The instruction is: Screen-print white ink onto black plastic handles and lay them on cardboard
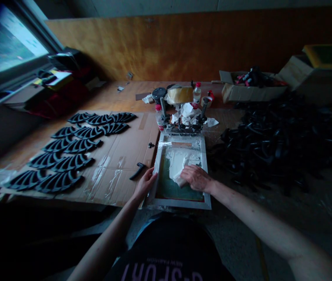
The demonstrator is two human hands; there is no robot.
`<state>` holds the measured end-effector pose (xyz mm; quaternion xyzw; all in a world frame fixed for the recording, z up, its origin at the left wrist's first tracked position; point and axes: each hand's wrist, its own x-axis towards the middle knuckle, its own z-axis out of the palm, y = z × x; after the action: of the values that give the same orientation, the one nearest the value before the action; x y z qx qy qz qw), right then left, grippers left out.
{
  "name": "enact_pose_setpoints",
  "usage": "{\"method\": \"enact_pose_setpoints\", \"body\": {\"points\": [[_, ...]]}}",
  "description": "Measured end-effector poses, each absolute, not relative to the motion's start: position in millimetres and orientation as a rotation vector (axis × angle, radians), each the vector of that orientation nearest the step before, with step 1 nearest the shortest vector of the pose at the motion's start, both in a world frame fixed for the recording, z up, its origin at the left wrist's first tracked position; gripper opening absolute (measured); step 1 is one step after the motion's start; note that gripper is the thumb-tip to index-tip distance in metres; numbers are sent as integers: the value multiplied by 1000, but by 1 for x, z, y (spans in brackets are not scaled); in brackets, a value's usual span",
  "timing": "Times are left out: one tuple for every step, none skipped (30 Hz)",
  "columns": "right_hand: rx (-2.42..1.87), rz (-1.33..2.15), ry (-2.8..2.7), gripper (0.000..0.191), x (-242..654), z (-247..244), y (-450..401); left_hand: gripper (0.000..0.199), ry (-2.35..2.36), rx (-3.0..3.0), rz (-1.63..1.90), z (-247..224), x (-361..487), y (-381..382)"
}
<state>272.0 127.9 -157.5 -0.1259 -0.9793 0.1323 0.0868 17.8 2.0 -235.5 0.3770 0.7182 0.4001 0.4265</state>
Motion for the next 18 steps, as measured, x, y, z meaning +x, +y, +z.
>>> {"method": "enact_pose_setpoints", "body": {"points": [[-376,430,-2920,20,273,-155,128,61,1788,930,1012,-236,18,2],[-434,443,-2898,19,272,-153,129,62,1781,916,1022,-235,18,2],[-527,425,-2855,18,269,-152,129,62,1774,903,1033,-235,18,2],[-616,381,-2801,17,267,-154,128,63,1766,890,1044,-234,18,2],[-673,321,-2750,18,264,-158,126,64,1755,878,1054,-233,18,3],[-685,266,-2720,21,263,-162,122,65,1743,867,1062,-232,19,3],[-656,234,-2714,24,264,-167,117,66,1732,857,1068,-232,19,3],[-604,233,-2725,27,265,-171,113,66,1723,848,1070,-232,19,3],[-551,256,-2745,28,265,-174,109,67,1716,843,1070,-232,19,3],[-531,290,-2755,26,265,-174,108,67,1708,839,1071,-231,19,3],[-555,329,-2748,23,263,-172,109,67,1695,835,1074,-231,19,2],[-610,367,-2724,19,259,-167,114,68,1674,830,1078,-229,18,2],[-684,398,-2681,18,254,-160,122,69,1647,820,1084,-225,17,2],[-770,417,-2626,22,247,-152,133,72,1617,804,1092,-220,16,2],[-858,423,-2563,31,241,-142,146,75,1590,782,1102,-212,15,1],[-942,418,-2500,41,237,-133,161,77,1568,760,1113,-202,14,1],[-1021,404,-2441,50,238,-125,178,76,1553,744,1132,-189,13,1],[-1106,385,-2375,54,242,-118,194,72,1546,737,1158,-175,13,2]]}}
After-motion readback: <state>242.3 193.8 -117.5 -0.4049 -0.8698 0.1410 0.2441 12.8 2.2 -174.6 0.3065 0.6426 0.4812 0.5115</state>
